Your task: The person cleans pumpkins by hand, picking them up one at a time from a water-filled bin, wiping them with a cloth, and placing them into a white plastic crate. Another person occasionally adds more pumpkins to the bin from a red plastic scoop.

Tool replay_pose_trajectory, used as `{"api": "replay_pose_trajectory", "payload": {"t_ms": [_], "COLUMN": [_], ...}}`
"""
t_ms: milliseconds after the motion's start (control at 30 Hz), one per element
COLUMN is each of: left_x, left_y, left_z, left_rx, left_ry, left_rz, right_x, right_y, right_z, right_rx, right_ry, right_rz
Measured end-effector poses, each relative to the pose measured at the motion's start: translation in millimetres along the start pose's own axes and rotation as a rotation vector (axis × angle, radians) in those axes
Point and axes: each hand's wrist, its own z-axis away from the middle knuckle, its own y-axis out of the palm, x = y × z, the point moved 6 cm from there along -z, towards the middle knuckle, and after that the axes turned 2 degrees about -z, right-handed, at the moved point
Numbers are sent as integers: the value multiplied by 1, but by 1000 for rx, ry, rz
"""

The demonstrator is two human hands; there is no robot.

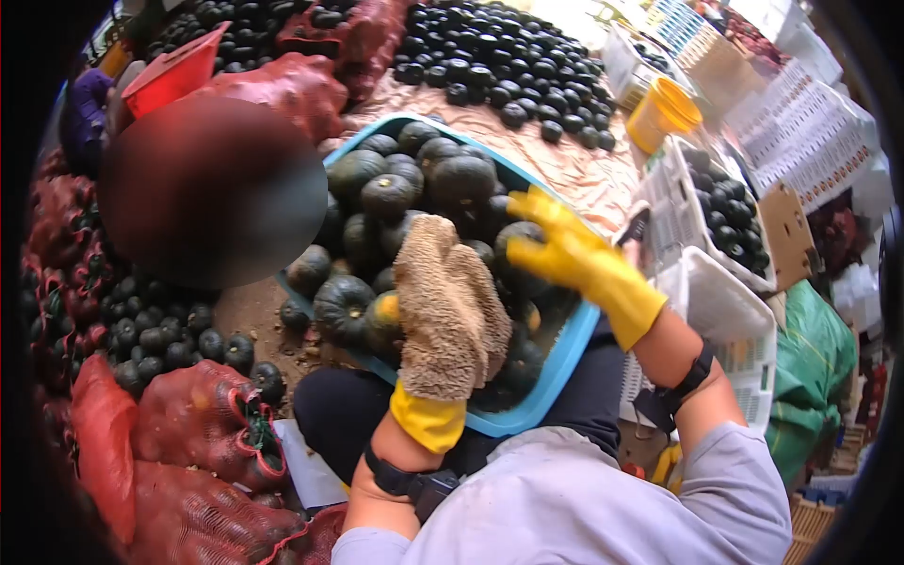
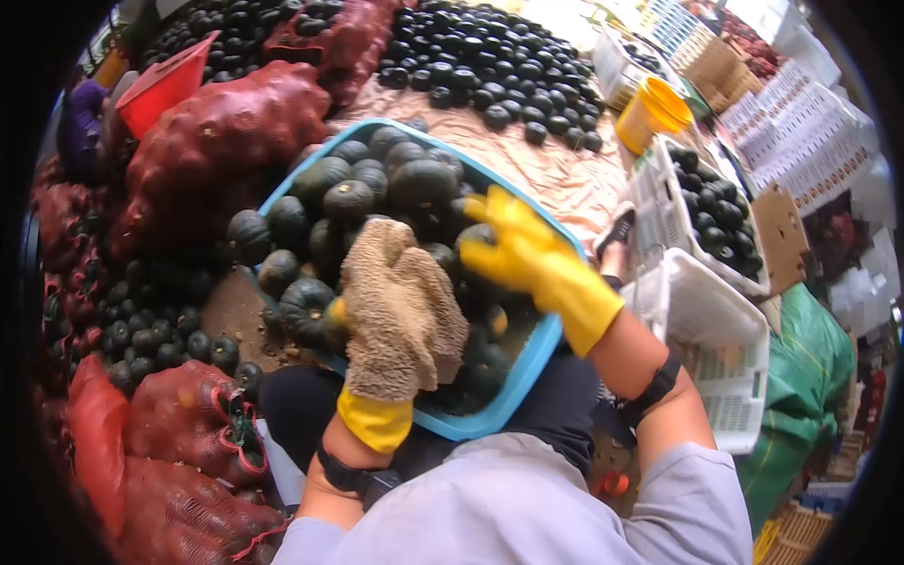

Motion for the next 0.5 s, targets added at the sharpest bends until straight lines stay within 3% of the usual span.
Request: {"api": "replay_pose_trajectory", "payload": {"t_ms": [33,67,133,167,200,233,267,300,333,400,433,467,500], "left_x": [3,2,1,1,1,9,21,33,26,-9,-28,-30,-32], "left_y": [-6,-9,-17,-15,-12,-6,7,20,11,-18,-28,-19,-9], "left_z": [-2,-3,-3,-2,-1,1,4,7,-1,-16,-19,-17,-14], "left_rx": [-22,-52,-123,-165,-203,-210,-205,-216,-185,-83,-26,31,87], "left_ry": [-11,-18,-33,-52,-80,-153,-249,-346,-253,-72,12,27,45], "left_rz": [-10,-22,-46,-51,-48,22,186,349,309,232,203,147,92], "right_x": [1,-4,-26,-34,-37,-19,-16,-4,38,85,63,48,36], "right_y": [44,66,65,51,38,40,27,36,37,39,49,54,43], "right_z": [4,5,0,2,9,13,24,37,54,67,63,45,20], "right_rx": [113,-81,-126,-250,-154,-180,-197,-173,-152,-308,-407,-575,-532], "right_ry": [-16,33,-32,-46,355,288,86,23,-93,-422,-408,-245,34], "right_rz": [239,333,182,53,-519,-1064,-879,-893,-755,-445,-383,-392,-749]}}
